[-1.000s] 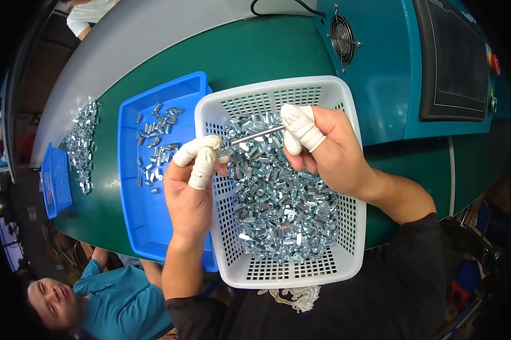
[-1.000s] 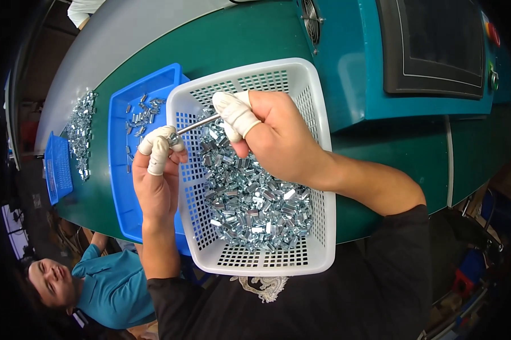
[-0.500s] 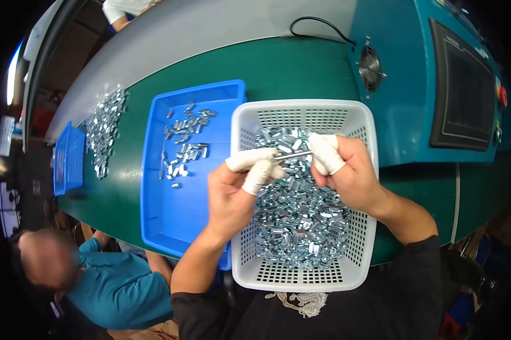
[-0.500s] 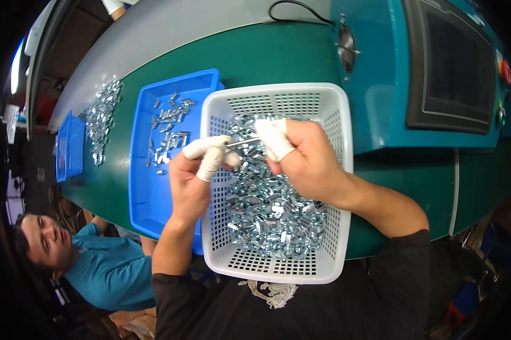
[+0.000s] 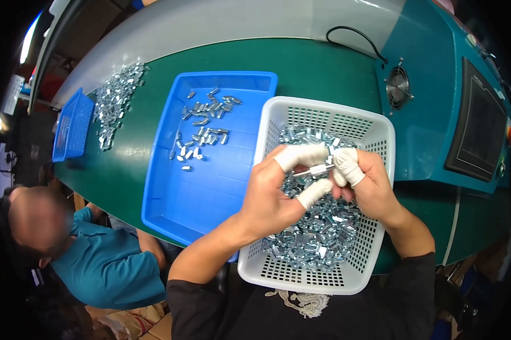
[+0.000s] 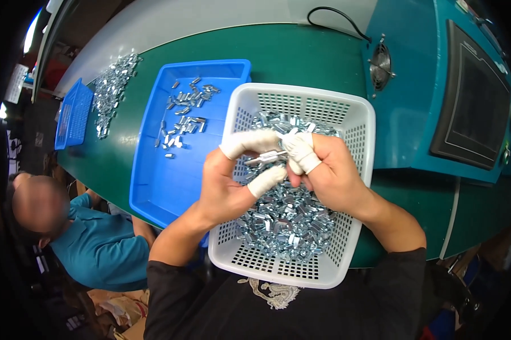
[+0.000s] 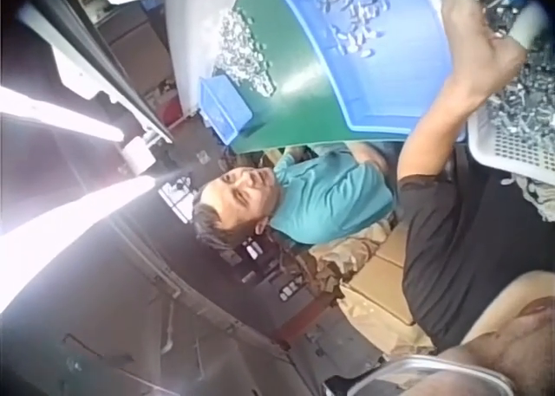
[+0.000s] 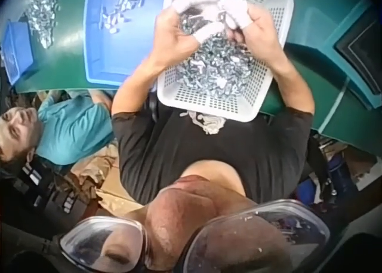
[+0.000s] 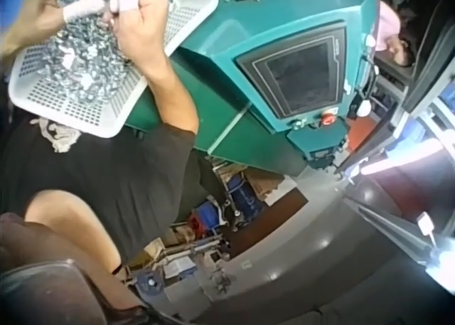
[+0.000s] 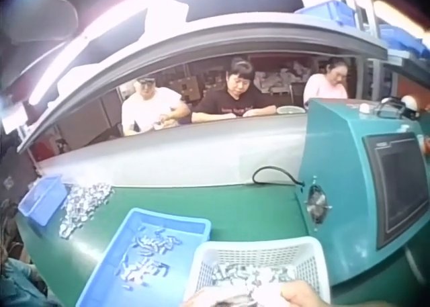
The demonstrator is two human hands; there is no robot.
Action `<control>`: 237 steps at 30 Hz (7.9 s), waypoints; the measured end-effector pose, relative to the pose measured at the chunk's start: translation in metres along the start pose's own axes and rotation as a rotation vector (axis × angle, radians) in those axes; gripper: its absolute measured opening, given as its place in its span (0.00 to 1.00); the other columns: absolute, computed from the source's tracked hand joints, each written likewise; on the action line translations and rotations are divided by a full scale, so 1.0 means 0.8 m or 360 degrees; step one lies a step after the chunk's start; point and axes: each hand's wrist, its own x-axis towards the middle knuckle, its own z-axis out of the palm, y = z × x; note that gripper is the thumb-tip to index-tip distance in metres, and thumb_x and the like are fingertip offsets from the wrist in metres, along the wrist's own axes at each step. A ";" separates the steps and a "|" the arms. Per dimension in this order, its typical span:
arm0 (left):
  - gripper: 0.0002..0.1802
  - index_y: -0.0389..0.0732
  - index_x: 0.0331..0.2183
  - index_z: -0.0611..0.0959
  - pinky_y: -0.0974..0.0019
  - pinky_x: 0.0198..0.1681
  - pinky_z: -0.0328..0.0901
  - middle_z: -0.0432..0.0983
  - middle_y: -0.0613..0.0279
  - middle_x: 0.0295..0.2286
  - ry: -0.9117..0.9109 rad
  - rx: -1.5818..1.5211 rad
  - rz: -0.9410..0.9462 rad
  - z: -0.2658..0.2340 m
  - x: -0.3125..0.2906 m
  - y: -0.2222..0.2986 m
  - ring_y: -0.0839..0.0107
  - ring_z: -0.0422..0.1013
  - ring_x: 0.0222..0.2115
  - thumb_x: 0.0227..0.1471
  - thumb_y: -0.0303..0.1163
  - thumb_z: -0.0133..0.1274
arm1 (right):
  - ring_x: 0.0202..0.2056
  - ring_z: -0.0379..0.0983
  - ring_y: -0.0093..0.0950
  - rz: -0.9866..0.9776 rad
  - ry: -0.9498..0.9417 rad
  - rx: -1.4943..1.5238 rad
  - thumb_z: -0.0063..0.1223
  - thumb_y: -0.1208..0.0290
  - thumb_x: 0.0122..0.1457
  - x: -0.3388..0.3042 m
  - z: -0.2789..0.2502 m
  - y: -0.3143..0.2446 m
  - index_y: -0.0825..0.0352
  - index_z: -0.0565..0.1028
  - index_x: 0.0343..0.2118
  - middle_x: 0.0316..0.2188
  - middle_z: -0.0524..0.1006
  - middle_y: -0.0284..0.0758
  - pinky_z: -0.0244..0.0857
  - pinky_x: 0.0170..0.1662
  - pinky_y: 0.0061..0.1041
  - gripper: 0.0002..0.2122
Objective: Sorting and inspecting small metal components from a white mesh basket into a blue plastic tray.
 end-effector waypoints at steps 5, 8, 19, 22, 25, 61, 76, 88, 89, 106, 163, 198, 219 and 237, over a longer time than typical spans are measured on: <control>0.15 0.34 0.35 0.75 0.75 0.32 0.63 0.73 0.65 0.25 -0.0159 -0.0210 -0.0302 -0.011 -0.003 -0.001 0.79 0.68 0.27 0.45 0.31 0.57 | 0.13 0.56 0.12 -0.0078 0.0016 0.0077 0.35 0.65 0.62 0.001 0.001 -0.003 0.68 0.68 0.26 0.15 0.69 0.30 0.51 0.16 0.12 0.13; 0.07 0.35 0.32 0.75 0.76 0.29 0.62 0.72 0.66 0.23 -0.0188 -0.0548 -0.0486 -0.009 -0.009 -0.007 0.80 0.67 0.24 0.50 0.28 0.50 | 0.13 0.57 0.12 -0.0210 0.0028 -0.0049 0.36 0.65 0.62 0.001 0.006 -0.002 0.67 0.68 0.23 0.14 0.69 0.29 0.51 0.16 0.12 0.14; 0.10 0.35 0.29 0.76 0.71 0.33 0.62 0.72 0.60 0.27 0.0219 0.0353 0.0137 -0.037 0.009 -0.011 0.71 0.67 0.28 0.40 0.21 0.57 | 0.11 0.55 0.13 -0.0162 0.0366 -0.0060 0.32 0.60 0.63 0.002 0.001 0.002 0.66 0.67 0.23 0.11 0.66 0.29 0.48 0.14 0.12 0.17; 0.14 0.37 0.32 0.76 0.62 0.35 0.61 0.72 0.58 0.27 0.0414 0.0864 0.0152 -0.059 0.017 -0.024 0.61 0.66 0.30 0.38 0.26 0.59 | 0.11 0.54 0.13 -0.0159 0.0358 -0.0034 0.32 0.60 0.63 0.005 -0.005 0.002 0.66 0.67 0.23 0.11 0.66 0.29 0.47 0.14 0.12 0.18; 0.23 0.36 0.38 0.74 0.63 0.40 0.59 0.71 0.55 0.33 0.0374 0.1049 0.0320 -0.045 0.020 -0.018 0.59 0.66 0.35 0.37 0.31 0.61 | 0.11 0.54 0.13 -0.0188 0.0335 -0.0030 0.31 0.60 0.63 0.005 -0.006 0.001 0.67 0.67 0.23 0.11 0.65 0.30 0.47 0.14 0.12 0.18; 0.14 0.39 0.31 0.72 0.77 0.31 0.63 0.71 0.66 0.27 0.0228 -0.0649 -0.0470 -0.026 0.004 -0.009 0.80 0.67 0.28 0.40 0.19 0.59 | 0.12 0.55 0.11 -0.0286 0.0275 0.0124 0.34 0.66 0.62 0.003 -0.005 -0.007 0.65 0.66 0.18 0.12 0.67 0.28 0.49 0.16 0.11 0.17; 0.12 0.33 0.31 0.77 0.71 0.38 0.67 0.75 0.58 0.29 0.0025 -0.0514 -0.0525 -0.021 -0.007 -0.007 0.73 0.72 0.32 0.40 0.17 0.58 | 0.12 0.57 0.13 -0.0144 0.0103 -0.0036 0.36 0.66 0.61 -0.003 0.002 -0.001 0.66 0.66 0.15 0.11 0.68 0.28 0.50 0.16 0.14 0.18; 0.09 0.35 0.28 0.79 0.73 0.32 0.67 0.76 0.60 0.27 0.0040 -0.0297 -0.0362 -0.004 -0.012 -0.004 0.75 0.72 0.28 0.39 0.22 0.60 | 0.12 0.57 0.13 -0.0091 0.0154 -0.0143 0.34 0.63 0.62 -0.003 0.007 0.000 0.64 0.63 0.17 0.12 0.68 0.29 0.50 0.15 0.13 0.17; 0.09 0.35 0.28 0.79 0.73 0.32 0.67 0.76 0.61 0.26 0.0059 -0.0352 -0.0370 -0.004 -0.011 -0.005 0.76 0.72 0.28 0.39 0.22 0.60 | 0.12 0.57 0.14 -0.0104 0.0163 -0.0145 0.34 0.63 0.62 -0.003 0.009 -0.002 0.64 0.63 0.17 0.11 0.67 0.29 0.50 0.14 0.13 0.17; 0.09 0.35 0.23 0.78 0.74 0.27 0.64 0.72 0.66 0.18 0.0083 -0.0011 -0.0019 -0.006 -0.016 -0.004 0.81 0.68 0.24 0.40 0.28 0.61 | 0.10 0.55 0.14 -0.0151 0.0263 -0.0083 0.33 0.62 0.63 -0.006 0.013 0.008 0.68 0.67 0.24 0.09 0.65 0.30 0.47 0.13 0.14 0.16; 0.15 0.37 0.34 0.80 0.70 0.33 0.63 0.76 0.60 0.29 0.0187 0.0380 0.0209 -0.045 0.011 -0.017 0.69 0.70 0.30 0.38 0.21 0.58 | 0.09 0.53 0.13 -0.0202 0.0341 0.0006 0.31 0.59 0.62 0.001 -0.004 -0.001 0.66 0.67 0.20 0.08 0.65 0.29 0.46 0.13 0.13 0.19; 0.10 0.35 0.31 0.78 0.71 0.33 0.62 0.71 0.64 0.25 -0.0246 0.0153 -0.0253 -0.014 -0.003 -0.006 0.74 0.66 0.28 0.41 0.23 0.57 | 0.10 0.54 0.13 -0.0177 0.0358 0.0168 0.33 0.62 0.62 -0.005 -0.002 -0.002 0.65 0.65 0.17 0.09 0.65 0.28 0.47 0.13 0.13 0.19; 0.10 0.32 0.37 0.74 0.66 0.35 0.70 0.74 0.52 0.34 -0.0061 -0.0617 -0.0535 -0.012 -0.005 -0.003 0.66 0.73 0.32 0.51 0.25 0.49 | 0.12 0.55 0.12 -0.0255 0.0297 0.0134 0.35 0.67 0.62 -0.003 0.002 -0.006 0.66 0.65 0.16 0.11 0.66 0.27 0.49 0.15 0.13 0.17; 0.16 0.32 0.39 0.71 0.68 0.41 0.64 0.70 0.56 0.36 -0.0148 -0.0361 -0.0212 0.000 -0.001 0.003 0.71 0.69 0.34 0.48 0.28 0.53 | 0.13 0.57 0.12 -0.0317 0.0110 0.0022 0.37 0.69 0.61 -0.001 0.006 -0.001 0.67 0.67 0.17 0.12 0.68 0.27 0.51 0.16 0.14 0.15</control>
